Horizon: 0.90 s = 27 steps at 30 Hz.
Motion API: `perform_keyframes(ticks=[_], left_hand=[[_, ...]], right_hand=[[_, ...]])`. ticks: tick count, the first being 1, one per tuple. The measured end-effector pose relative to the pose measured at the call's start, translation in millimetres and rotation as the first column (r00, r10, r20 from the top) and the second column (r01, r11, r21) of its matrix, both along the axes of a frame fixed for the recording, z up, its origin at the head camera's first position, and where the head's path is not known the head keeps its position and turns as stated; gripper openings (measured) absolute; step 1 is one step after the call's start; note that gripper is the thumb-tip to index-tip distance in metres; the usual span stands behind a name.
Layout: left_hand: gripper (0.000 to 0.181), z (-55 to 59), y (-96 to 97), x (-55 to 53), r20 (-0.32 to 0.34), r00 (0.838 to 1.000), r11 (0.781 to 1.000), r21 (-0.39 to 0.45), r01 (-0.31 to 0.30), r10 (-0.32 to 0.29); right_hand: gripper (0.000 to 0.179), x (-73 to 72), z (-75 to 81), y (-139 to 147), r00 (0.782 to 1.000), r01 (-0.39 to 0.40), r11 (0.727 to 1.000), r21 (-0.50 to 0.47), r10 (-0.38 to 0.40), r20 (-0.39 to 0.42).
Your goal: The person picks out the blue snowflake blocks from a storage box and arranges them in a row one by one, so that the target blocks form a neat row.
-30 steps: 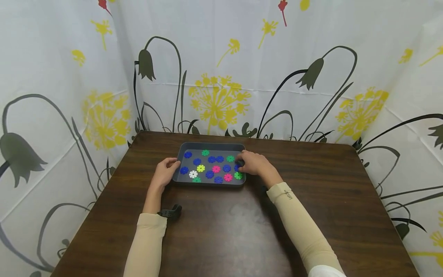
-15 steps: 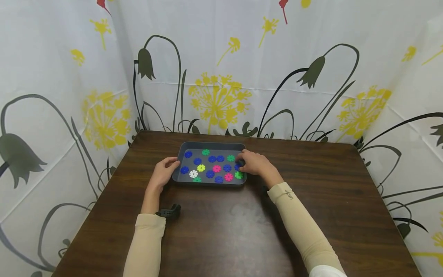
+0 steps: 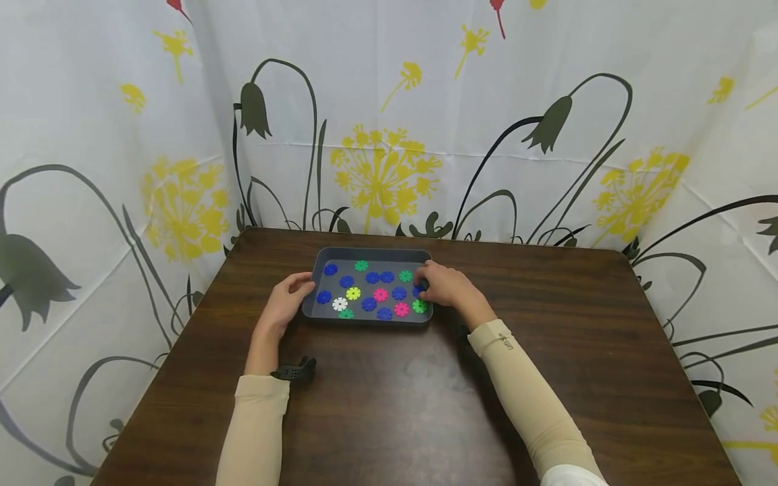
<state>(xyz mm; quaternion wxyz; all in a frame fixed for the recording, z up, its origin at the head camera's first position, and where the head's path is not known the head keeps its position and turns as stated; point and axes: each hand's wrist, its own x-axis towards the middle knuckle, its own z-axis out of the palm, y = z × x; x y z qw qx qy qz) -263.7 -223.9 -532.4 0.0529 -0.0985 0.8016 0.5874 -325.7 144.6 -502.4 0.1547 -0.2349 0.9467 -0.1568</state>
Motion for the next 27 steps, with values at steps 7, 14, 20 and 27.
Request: perform_keyframes(ticks=[7,14,20,27], left_hand=[[0.048,-1.9,-0.1,-1.0,0.009,1.000,1.000,0.007,0.001,-0.001],[0.049,-0.3,-0.6,1.6,0.012,1.000,1.000,0.007,-0.011,0.011],[0.049,-1.6,-0.6,2.0,0.006,1.000,1.000,0.005,-0.006,0.006],[0.050,-1.1,-0.8,1.5,0.021,1.000,1.000,-0.005,0.005,-0.005]], right_hand=[[0.030,-0.3,-1.8,-1.8,1.000,0.005,1.000,-0.008,-0.005,-0.014],[0.030,1.9,-4.5,-3.5,0.998,0.009,1.000,-0.009,-0.010,-0.058],[0.019,4.5,-6.8,-2.1,0.994,0.030,0.999,-0.039,-0.034,-0.108],[0.011,7.8,-7.1,4.2,0.989,0.056,0.995,-0.080,-0.066,-0.133]])
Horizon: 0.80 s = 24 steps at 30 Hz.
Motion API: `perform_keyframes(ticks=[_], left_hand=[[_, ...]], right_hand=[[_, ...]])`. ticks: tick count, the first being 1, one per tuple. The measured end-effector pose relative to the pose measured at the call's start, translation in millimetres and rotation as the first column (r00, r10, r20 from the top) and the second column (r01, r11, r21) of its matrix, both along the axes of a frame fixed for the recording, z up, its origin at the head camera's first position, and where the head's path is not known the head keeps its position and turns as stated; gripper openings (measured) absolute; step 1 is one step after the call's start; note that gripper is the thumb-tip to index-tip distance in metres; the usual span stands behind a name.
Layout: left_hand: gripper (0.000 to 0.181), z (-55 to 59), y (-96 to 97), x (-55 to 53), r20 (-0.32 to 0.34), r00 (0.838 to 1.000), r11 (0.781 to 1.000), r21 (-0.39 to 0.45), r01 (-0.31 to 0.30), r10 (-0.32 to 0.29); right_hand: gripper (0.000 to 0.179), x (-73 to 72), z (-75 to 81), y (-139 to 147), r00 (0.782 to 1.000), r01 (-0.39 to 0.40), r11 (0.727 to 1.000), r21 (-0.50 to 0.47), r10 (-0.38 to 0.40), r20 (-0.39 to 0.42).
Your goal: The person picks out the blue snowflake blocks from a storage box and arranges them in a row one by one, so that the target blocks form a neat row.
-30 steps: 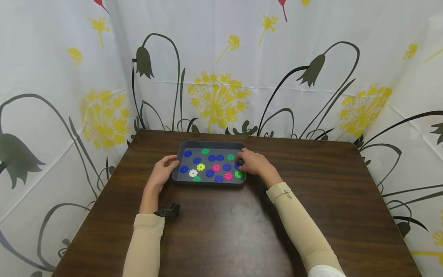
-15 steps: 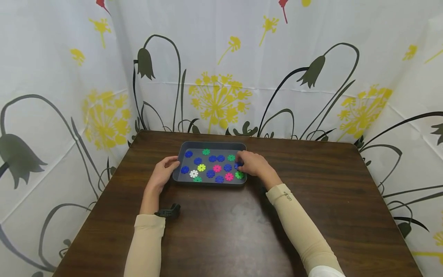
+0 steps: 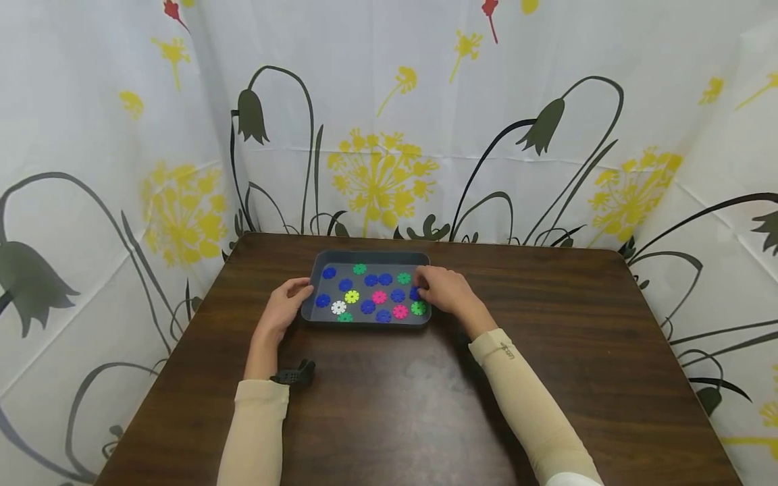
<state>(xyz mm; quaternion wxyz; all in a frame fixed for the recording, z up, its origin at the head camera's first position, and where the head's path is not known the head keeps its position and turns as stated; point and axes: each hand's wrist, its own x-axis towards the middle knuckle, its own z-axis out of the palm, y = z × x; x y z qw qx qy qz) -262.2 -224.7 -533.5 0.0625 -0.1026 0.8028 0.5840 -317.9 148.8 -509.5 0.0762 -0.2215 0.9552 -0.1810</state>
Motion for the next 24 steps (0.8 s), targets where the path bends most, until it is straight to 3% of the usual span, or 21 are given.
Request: perform_keyframes(ticks=[14,24], left_hand=[[0.049,-3.2,0.3,-0.4,-0.006,1.000,1.000,0.007,-0.027,0.027],[0.049,-2.0,0.0,0.5,-0.008,1.000,1.000,0.010,-0.020,0.020]], right_hand=[[0.008,7.7,0.3,5.5,0.999,0.032,0.991,-0.133,-0.032,0.007],[0.007,12.2,-3.3,15.6,0.994,0.080,0.943,-0.324,-0.101,-0.050]])
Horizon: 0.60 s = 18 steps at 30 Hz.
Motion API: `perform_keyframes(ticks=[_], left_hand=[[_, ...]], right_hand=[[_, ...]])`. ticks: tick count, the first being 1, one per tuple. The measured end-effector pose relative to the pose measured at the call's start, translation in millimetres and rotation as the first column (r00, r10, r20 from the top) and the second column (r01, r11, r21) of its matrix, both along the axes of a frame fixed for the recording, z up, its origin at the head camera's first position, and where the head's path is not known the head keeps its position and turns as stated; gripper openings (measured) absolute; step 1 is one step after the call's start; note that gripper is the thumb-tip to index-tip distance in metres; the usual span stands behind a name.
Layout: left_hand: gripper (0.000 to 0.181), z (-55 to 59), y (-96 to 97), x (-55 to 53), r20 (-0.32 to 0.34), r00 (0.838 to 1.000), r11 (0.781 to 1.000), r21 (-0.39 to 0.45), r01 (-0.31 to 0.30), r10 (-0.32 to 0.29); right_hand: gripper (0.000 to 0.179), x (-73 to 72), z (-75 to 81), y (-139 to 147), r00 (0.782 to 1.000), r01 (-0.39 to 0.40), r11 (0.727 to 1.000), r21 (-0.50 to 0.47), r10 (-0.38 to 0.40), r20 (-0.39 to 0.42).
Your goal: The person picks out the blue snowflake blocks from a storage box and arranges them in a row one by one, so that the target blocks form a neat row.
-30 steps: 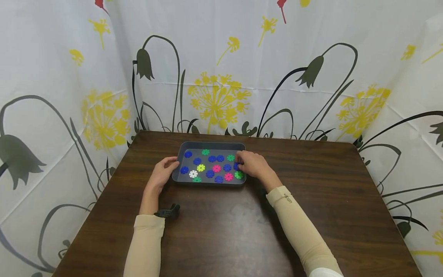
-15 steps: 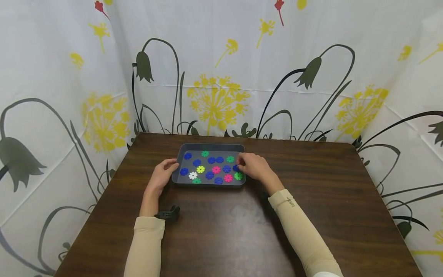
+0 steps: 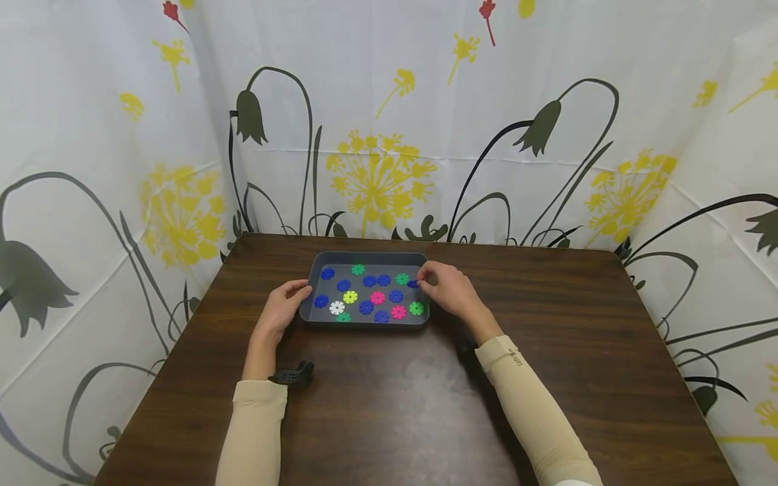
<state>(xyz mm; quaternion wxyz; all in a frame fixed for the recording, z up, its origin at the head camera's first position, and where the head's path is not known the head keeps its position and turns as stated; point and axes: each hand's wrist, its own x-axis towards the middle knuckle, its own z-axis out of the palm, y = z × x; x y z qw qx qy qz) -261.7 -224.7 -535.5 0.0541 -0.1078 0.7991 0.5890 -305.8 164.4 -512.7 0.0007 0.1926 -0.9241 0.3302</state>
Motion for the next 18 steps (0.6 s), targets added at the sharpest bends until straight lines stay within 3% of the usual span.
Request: perform_keyframes(ticks=[7,18], left_hand=[[0.049,-0.5,0.2,1.7,0.002,1.000,1.000,0.000,0.001,-0.001],[0.049,-0.5,-0.9,-0.5,-0.009,1.000,1.000,0.000,0.008,-0.008]], right_hand=[[0.007,3.1,-4.5,5.1,0.999,0.033,0.995,-0.095,-0.034,-0.005],[0.006,5.1,-5.3,21.2,0.996,0.087,0.966,-0.245,-0.079,0.044]])
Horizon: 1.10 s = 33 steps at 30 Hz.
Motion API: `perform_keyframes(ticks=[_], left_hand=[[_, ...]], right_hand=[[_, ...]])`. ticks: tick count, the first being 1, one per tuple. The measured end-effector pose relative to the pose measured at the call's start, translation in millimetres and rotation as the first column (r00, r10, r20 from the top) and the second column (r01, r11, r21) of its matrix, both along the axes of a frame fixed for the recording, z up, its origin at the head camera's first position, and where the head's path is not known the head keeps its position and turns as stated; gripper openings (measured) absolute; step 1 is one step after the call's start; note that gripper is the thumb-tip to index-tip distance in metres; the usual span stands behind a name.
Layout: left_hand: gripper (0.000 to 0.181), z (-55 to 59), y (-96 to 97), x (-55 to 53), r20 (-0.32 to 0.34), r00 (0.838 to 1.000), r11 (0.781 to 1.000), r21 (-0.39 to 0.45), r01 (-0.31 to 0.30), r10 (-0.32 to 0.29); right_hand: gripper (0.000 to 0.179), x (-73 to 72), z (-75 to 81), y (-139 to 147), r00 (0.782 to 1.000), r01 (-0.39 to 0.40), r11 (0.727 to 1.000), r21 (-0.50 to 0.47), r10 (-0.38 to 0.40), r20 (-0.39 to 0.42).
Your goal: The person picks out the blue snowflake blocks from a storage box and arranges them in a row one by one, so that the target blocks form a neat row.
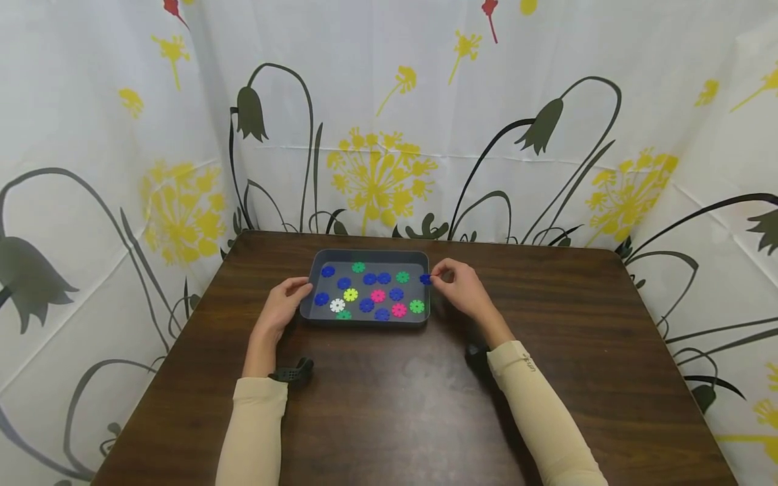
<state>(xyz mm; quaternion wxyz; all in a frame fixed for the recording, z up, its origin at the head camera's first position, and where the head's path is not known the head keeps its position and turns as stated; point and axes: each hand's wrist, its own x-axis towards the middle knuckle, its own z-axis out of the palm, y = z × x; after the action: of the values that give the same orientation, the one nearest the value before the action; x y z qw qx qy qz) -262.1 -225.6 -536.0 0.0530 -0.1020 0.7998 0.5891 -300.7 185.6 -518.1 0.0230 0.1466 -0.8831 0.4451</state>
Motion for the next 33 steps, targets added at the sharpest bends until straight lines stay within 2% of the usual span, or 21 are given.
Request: perform_keyframes(ticks=[13,20,33], left_hand=[[0.051,3.7,-2.0,-2.9,-0.001,1.000,1.000,-0.010,-0.002,0.002],[0.051,2.2,-2.6,-2.4,0.007,1.000,1.000,-0.006,-0.001,0.001],[0.050,-1.0,-1.0,0.5,0.009,1.000,1.000,0.007,-0.003,0.003]], right_hand=[[0.012,-3.1,4.1,22.9,0.998,0.038,0.999,-0.029,-0.036,0.054],[0.015,-5.2,-0.3,32.5,0.992,0.068,0.997,0.023,-0.070,0.103],[0.024,-6.2,-12.0,35.7,0.966,0.108,0.986,0.124,-0.133,0.221]])
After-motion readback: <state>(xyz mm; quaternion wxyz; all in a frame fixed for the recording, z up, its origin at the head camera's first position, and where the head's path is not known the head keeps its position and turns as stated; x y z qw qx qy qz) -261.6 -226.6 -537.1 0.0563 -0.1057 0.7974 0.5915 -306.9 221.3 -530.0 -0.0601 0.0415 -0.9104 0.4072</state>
